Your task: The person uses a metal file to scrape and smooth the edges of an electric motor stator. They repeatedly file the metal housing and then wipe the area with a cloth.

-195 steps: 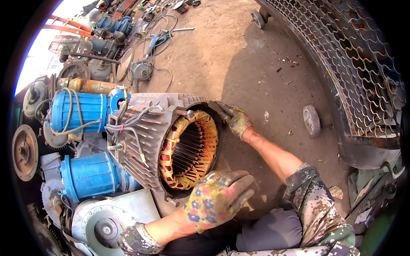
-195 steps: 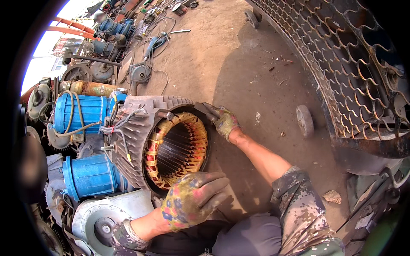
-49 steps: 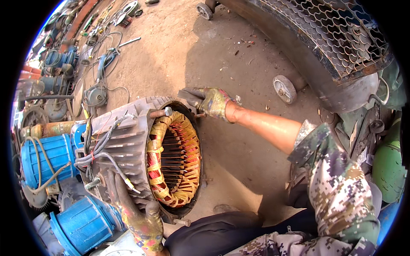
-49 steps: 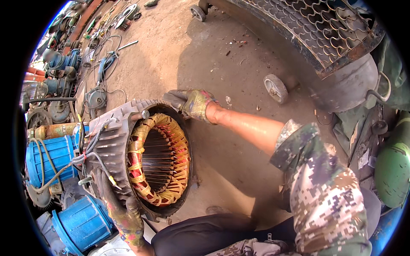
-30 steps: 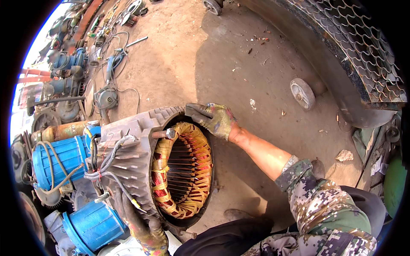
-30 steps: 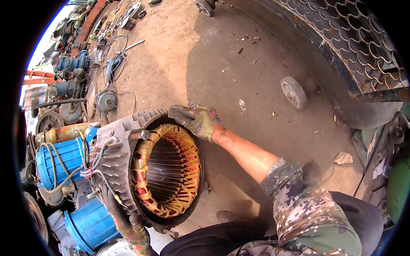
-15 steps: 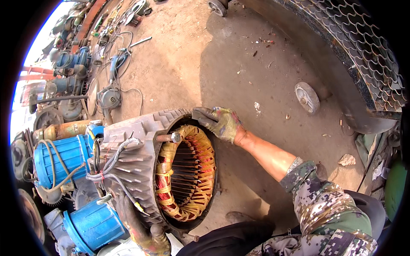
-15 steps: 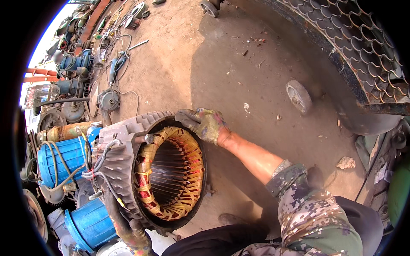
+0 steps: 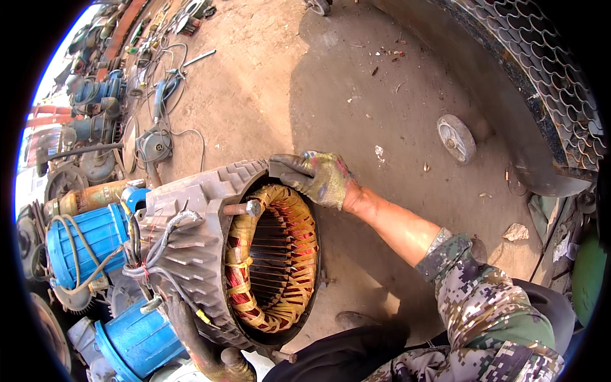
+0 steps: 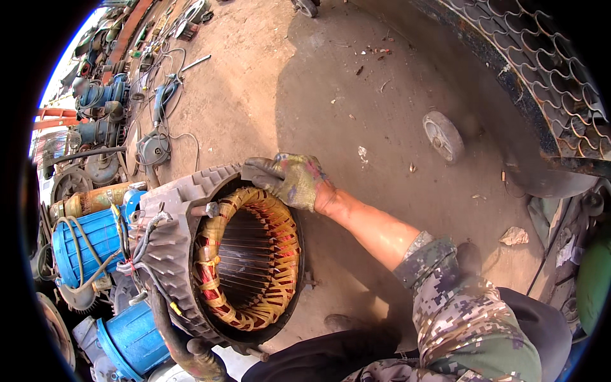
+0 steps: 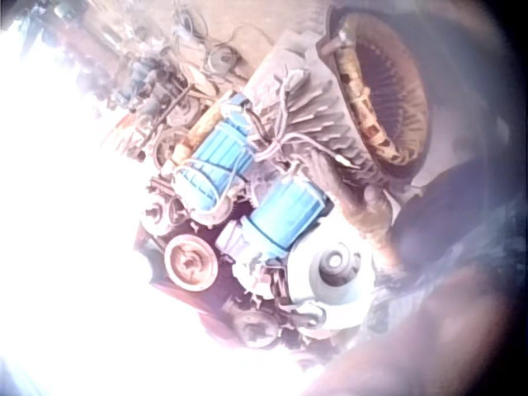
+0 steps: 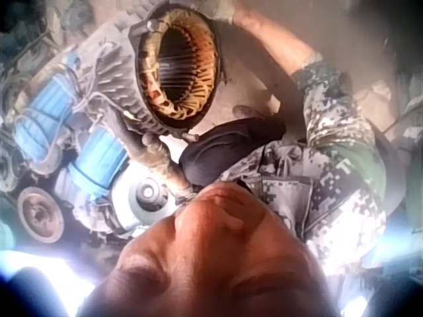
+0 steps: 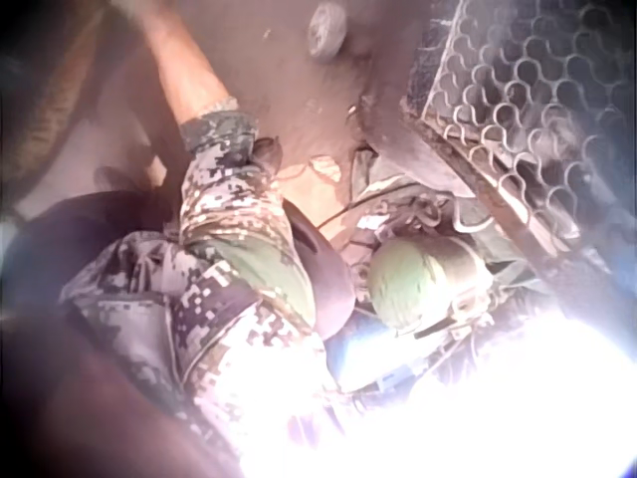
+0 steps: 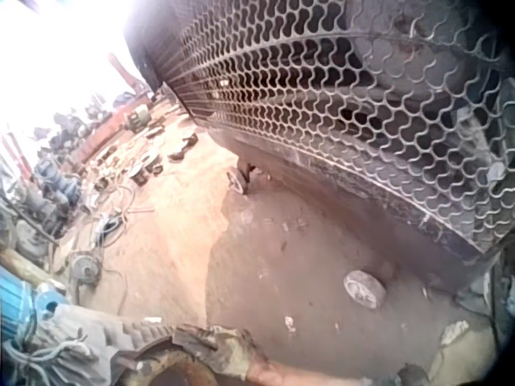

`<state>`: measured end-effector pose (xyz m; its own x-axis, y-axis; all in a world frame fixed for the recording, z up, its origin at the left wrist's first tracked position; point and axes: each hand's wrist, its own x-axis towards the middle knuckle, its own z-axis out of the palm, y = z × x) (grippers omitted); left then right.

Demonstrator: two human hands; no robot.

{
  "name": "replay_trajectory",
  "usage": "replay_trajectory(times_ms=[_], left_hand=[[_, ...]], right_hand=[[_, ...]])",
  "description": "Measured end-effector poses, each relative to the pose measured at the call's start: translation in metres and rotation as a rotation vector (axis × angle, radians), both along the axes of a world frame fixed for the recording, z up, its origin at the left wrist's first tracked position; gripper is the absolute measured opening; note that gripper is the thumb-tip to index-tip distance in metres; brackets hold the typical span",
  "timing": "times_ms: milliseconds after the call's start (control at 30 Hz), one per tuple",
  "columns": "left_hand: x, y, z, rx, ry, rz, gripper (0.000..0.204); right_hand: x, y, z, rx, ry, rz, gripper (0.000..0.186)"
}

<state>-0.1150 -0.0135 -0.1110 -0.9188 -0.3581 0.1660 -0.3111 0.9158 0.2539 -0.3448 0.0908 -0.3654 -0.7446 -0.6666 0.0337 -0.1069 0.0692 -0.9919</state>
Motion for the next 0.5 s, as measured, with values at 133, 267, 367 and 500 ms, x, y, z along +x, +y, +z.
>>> replay_trajectory(times_ms=[133,267,367,500], left_hand=[[0.001,-0.006,-0.003,-0.027,-0.025,-0.031,0.099],[0.002,-0.017,-0.008,-0.057,0.096,-0.173,0.071],[-0.004,-0.019,-0.003,-0.027,0.073,-0.159,0.072],[-0.002,-0.02,0.0,0.019,0.081,-0.163,0.073]], right_hand=[[0.008,-0.006,-0.037,-0.548,-0.483,-0.016,0.043],[0.01,-0.013,-0.029,-0.379,-0.272,-0.081,0.038],[0.004,-0.006,-0.013,-0.129,0.102,-0.136,0.04],[0.007,-0.005,-0.033,-0.22,0.007,-0.107,0.039]])
